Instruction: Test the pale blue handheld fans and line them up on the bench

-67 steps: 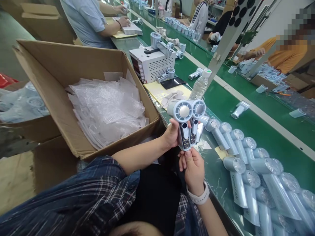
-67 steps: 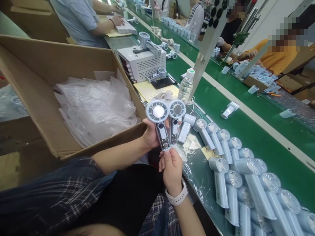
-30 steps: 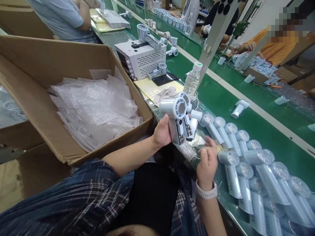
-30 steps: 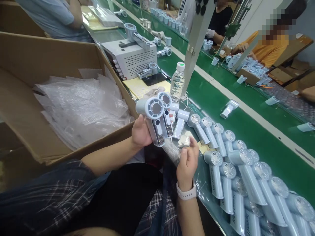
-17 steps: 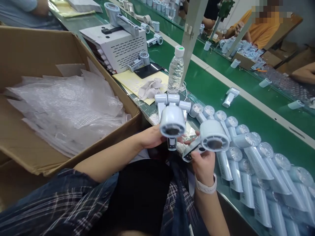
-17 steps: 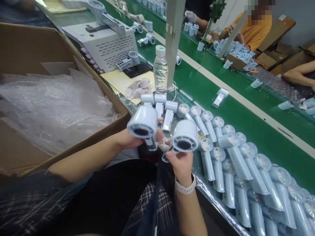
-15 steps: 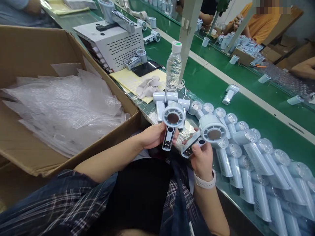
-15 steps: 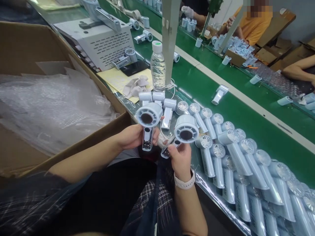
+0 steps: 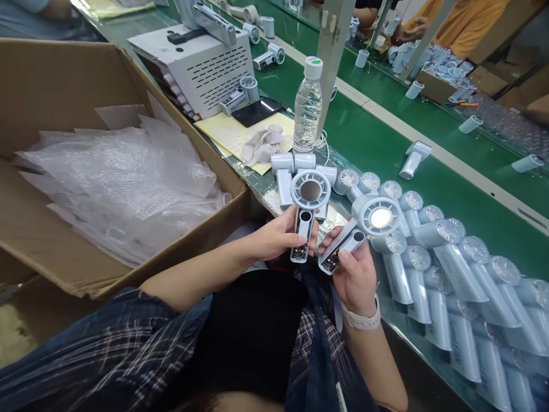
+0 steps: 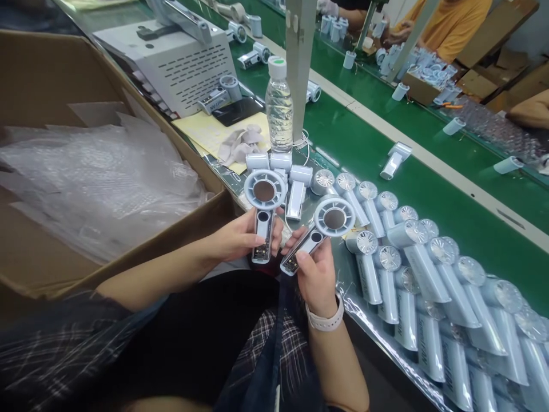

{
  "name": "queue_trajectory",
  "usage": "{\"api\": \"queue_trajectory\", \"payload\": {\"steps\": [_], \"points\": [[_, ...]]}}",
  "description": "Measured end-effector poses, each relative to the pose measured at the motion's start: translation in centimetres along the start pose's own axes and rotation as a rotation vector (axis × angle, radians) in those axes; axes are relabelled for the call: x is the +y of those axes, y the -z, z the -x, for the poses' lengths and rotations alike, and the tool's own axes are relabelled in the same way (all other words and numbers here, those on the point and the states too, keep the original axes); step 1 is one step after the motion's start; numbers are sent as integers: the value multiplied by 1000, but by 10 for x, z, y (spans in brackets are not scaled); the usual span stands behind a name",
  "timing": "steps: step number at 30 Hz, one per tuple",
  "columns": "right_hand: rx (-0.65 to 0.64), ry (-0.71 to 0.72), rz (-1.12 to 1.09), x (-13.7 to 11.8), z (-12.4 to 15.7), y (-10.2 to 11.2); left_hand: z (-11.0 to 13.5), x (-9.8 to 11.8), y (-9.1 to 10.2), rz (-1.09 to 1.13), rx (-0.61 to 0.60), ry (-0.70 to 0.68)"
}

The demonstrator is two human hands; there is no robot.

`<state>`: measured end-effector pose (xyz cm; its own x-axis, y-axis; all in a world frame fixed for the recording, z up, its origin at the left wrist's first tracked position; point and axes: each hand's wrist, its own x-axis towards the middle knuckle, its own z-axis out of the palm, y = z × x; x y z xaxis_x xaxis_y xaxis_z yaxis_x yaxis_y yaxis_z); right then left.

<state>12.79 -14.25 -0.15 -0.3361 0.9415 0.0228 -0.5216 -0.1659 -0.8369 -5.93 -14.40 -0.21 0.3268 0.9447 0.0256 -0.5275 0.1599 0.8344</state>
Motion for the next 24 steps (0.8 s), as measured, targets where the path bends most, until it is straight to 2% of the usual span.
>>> {"api": "queue_trajectory", "payload": {"steps": [4,11,16,21,24], "points": [[-16,-6,46,0,0,2,4,2,3,-82,-62,-55],[-42,-33,38,-5,-3,-4,6,8,3,-104,-104,-40],[-47,-26,52,-4,-2,-3,5,6,5,-124,-55,-82],[-48,-2,84,-2,0,-1,5,4,5,-126,-60,-77],[-20,-14,94,1,0,-2,2,1,6,-65,-8,-42]]}}
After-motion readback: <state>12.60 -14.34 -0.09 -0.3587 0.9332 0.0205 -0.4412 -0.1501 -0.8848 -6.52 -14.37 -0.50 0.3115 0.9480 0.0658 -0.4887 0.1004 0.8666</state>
